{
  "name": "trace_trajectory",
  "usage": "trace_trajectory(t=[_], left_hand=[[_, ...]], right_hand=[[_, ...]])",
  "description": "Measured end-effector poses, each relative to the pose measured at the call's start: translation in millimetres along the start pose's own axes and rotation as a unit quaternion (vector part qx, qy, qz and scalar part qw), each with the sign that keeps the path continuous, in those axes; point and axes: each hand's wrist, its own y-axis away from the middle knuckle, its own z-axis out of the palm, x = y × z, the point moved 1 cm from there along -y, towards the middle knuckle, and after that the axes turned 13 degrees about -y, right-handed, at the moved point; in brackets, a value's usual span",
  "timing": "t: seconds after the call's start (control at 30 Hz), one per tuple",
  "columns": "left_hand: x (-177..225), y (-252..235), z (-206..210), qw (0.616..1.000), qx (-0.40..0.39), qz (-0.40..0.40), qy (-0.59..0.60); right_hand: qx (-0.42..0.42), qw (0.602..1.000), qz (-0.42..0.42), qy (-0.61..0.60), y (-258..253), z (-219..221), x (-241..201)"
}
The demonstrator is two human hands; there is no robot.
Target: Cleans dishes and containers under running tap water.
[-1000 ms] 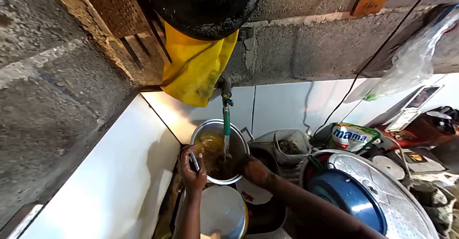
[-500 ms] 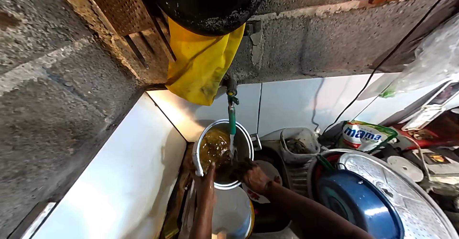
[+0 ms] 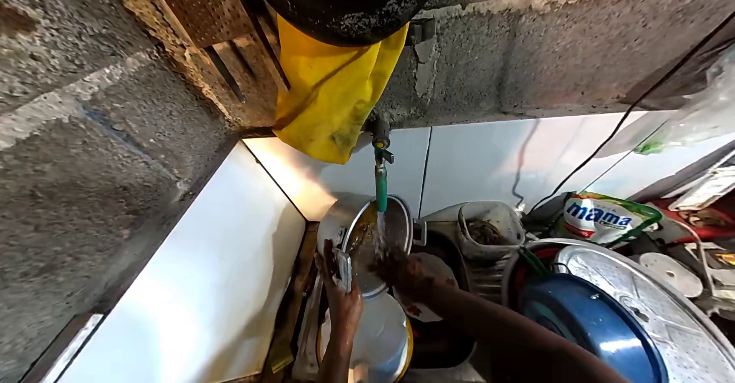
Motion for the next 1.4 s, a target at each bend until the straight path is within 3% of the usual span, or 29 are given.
trace_trajectory(t=[0.07, 0.17, 0.3, 0.4, 0.5, 0.53, 0.6, 0.73, 0.8, 0.87, 0.9, 0.97, 1.0, 1.07, 1.1, 1.13, 1.2, 1.23, 1.27, 1.3, 1.33, 1.4], left_hand=[[-2, 0, 4, 1.000, -0.007, -0.012, 0.000], [-5, 3, 11, 1.000, -0.011, -0.014, 0.015], [6, 4, 13, 0.999, -0.033, -0.016, 0.004], [2, 6, 10, 0.999, -0.041, -0.016, 0.000], [-3, 7, 6, 0.998, -0.060, -0.017, -0.004], [0, 8, 5, 0.998, -0.067, -0.008, -0.013], [8, 9, 4, 0.996, -0.076, 0.009, -0.037], [17, 9, 6, 0.994, -0.099, 0.000, -0.048], [22, 9, 8, 0.991, -0.119, -0.008, -0.057], [18, 10, 12, 0.989, -0.134, -0.032, -0.059], [14, 10, 15, 0.989, -0.135, -0.048, -0.047], [8, 8, 18, 0.988, -0.141, -0.061, -0.023], [11, 5, 18, 0.987, -0.143, -0.065, -0.023], [25, 1, 12, 0.984, -0.156, -0.069, -0.047], [29, -1, 8, 0.981, -0.168, -0.077, -0.062], [30, -4, 6, 0.979, -0.174, -0.083, -0.071], [29, -13, 1, 0.977, -0.169, -0.091, -0.088], [26, -16, -4, 0.976, -0.164, -0.098, -0.104], [21, -21, -8, 0.973, -0.164, -0.105, -0.120], [17, -25, -10, 0.971, -0.170, -0.123, -0.117], [16, -27, -13, 0.967, -0.177, -0.151, -0.103], [20, -34, -18, 0.961, -0.180, -0.197, -0.076]], right_hand=[[-0.059, 0.997, -0.005, -0.046, 1, 5, -4], [-0.079, 0.996, 0.044, -0.027, -7, -2, 1], [-0.143, 0.973, -0.002, -0.183, -8, 1, -23], [-0.182, 0.975, -0.009, -0.126, -11, -2, 0], [-0.249, 0.943, -0.013, -0.222, -23, -38, 3], [-0.244, 0.930, 0.023, -0.274, -25, -53, 0], [-0.128, 0.931, 0.093, -0.330, -33, -65, 6], [0.064, 0.900, 0.205, -0.379, -54, -29, 29], [0.082, 0.878, 0.270, -0.387, -52, -7, 14], [0.052, 0.857, 0.263, -0.440, -43, 11, -15], [0.078, 0.806, 0.254, -0.529, -39, 14, -33], [0.156, 0.595, 0.224, -0.756, -38, -2, -67], [0.178, 0.511, 0.188, -0.820, -40, -15, -76], [0.188, 0.432, 0.122, -0.874, -39, -27, -83], [0.172, 0.444, 0.111, -0.872, -35, -25, -84], [0.146, 0.510, 0.115, -0.840, -27, -23, -84], [0.042, 0.735, 0.115, -0.667, -10, -11, -64], [-0.020, 0.838, 0.074, -0.540, -3, -1, -45], [-0.056, 0.916, 0.035, -0.395, 4, 9, -24], [-0.062, 0.962, 0.018, -0.266, 10, 16, -3], [-0.061, 0.982, 0.017, -0.178, 13, 19, 15], [-0.018, 0.994, -0.020, -0.104, 16, 15, 28]])
